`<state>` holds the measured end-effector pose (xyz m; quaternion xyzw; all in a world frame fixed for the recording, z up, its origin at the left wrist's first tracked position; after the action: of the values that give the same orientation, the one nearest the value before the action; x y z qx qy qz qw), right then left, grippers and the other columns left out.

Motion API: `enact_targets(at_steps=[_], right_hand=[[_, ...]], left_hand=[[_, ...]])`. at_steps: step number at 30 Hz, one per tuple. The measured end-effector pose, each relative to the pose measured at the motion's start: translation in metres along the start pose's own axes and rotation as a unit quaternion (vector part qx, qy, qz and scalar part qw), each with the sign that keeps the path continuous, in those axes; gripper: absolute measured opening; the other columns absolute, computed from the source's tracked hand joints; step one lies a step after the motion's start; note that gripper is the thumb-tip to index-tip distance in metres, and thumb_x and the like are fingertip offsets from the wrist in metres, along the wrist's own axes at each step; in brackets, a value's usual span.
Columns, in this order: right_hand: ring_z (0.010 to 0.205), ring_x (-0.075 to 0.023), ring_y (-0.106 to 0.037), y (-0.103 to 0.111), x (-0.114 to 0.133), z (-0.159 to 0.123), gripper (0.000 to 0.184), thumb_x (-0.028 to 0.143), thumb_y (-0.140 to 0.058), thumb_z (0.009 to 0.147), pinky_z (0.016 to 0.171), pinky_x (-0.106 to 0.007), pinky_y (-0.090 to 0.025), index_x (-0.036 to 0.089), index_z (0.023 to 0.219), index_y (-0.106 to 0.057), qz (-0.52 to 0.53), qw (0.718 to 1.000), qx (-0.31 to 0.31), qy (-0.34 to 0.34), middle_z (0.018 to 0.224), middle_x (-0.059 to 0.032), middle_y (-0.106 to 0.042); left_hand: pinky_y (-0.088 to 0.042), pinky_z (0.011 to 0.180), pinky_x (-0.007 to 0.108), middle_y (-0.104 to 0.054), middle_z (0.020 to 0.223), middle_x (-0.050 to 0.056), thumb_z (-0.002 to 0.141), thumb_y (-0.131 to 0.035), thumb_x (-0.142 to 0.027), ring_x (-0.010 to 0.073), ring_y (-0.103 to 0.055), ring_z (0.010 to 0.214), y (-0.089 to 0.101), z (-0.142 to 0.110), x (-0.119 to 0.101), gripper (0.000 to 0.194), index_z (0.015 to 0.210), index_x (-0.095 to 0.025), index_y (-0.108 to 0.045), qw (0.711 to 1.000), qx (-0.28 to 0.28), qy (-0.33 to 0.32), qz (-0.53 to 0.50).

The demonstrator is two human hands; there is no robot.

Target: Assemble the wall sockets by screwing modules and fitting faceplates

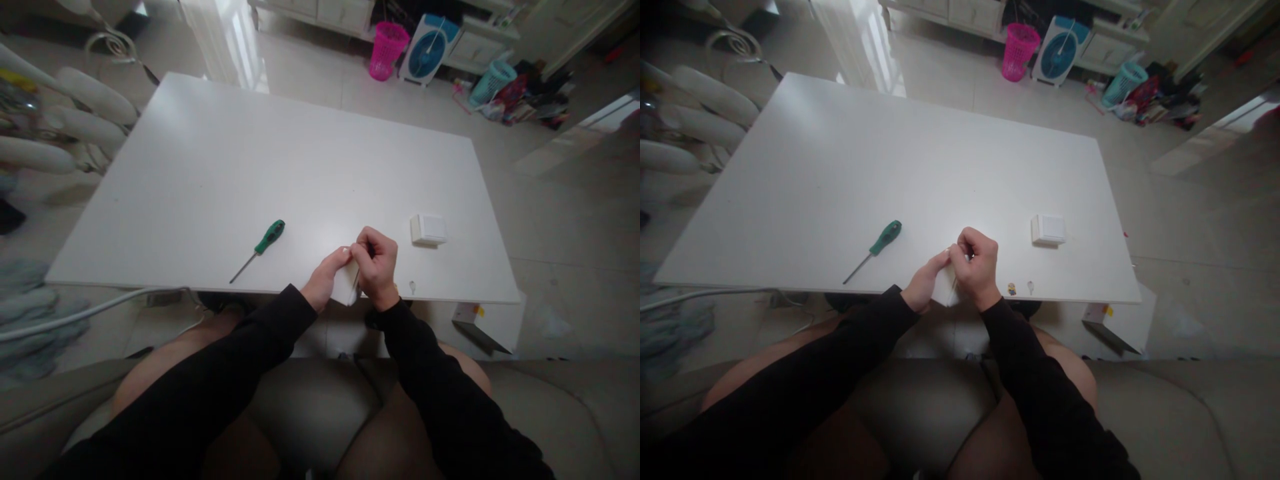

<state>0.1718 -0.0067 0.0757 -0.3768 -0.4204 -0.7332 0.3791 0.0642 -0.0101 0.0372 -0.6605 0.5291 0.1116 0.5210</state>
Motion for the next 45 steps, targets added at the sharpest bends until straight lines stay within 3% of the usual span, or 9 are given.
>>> enact_targets(at_steps=[7, 18, 25, 34, 45], right_hand=[[0.054, -0.0106, -0.030, -0.0006, 0.0012, 0.0004, 0.031, 0.024, -0.057, 0.079, 0.056, -0.030, -0.024, 0.024, 0.058, -0.035, 0.008, 1.000, 0.000, -0.003, 0.056, 0.0077, -0.031], [0.054, -0.0112, -0.032, 0.0007, 0.0002, 0.0012, 0.029, 0.026, -0.057, 0.080, 0.056, -0.031, -0.024, 0.024, 0.058, -0.038, 0.015, 1.000, 0.008, -0.004, 0.056, 0.0071, -0.033], [0.054, -0.0112, -0.032, 0.0013, 0.0023, 0.0020, 0.031, 0.028, -0.058, 0.082, 0.055, -0.031, -0.024, 0.024, 0.059, -0.038, 0.022, 1.000, 0.015, 0.002, 0.056, 0.0072, -0.033], [0.055, -0.0108, -0.031, 0.0005, 0.0019, 0.0029, 0.032, 0.029, -0.059, 0.082, 0.056, -0.031, -0.024, 0.024, 0.059, -0.038, 0.007, 1.000, 0.009, 0.011, 0.056, 0.0074, -0.033], [0.056, -0.0122, -0.033, -0.0012, -0.0056, 0.0030, 0.029, 0.028, -0.056, 0.082, 0.057, -0.030, -0.024, 0.024, 0.059, -0.041, 0.052, 0.998, -0.021, -0.016, 0.056, 0.0066, -0.035]], left_hand=[[-0.052, 0.081, 0.033, -0.072, 0.083, 0.003, 0.080, -0.075, -0.051, 0.0232, -0.067, 0.090, 0.0001, 0.0002, 0.0008, 0.039, 0.091, -0.015, -0.069, 1.000, -0.008, 0.012, -0.014], [-0.052, 0.089, 0.033, -0.074, 0.088, 0.004, 0.076, -0.078, -0.049, 0.0246, -0.069, 0.098, -0.0015, 0.0023, 0.0017, 0.038, 0.092, -0.015, -0.071, 0.998, 0.016, 0.013, -0.055], [-0.052, 0.078, 0.032, -0.072, 0.080, 0.002, 0.078, -0.078, -0.053, 0.0222, -0.069, 0.084, 0.0001, 0.0010, 0.0022, 0.042, 0.094, -0.014, -0.072, 0.999, 0.010, 0.023, -0.045], [-0.053, 0.085, 0.031, -0.076, 0.089, 0.004, 0.076, -0.078, -0.047, 0.0229, -0.070, 0.096, -0.0022, 0.0020, 0.0011, 0.037, 0.094, -0.015, -0.073, 0.997, 0.018, 0.015, -0.068], [-0.048, 0.063, 0.026, -0.069, 0.074, 0.001, 0.076, -0.080, -0.051, 0.0154, -0.063, 0.065, -0.0011, 0.0060, 0.0014, 0.040, 0.089, -0.015, -0.068, 0.998, 0.006, 0.036, -0.046]])
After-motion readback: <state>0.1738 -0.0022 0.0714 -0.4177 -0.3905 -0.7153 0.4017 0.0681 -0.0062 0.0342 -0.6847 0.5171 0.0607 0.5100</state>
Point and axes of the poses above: each hand's wrist, its own z-axis towards the middle knuckle, its own y-axis out of the back of the hand, x = y × z, the point moved 1 cm from there along z, towards the middle knuckle
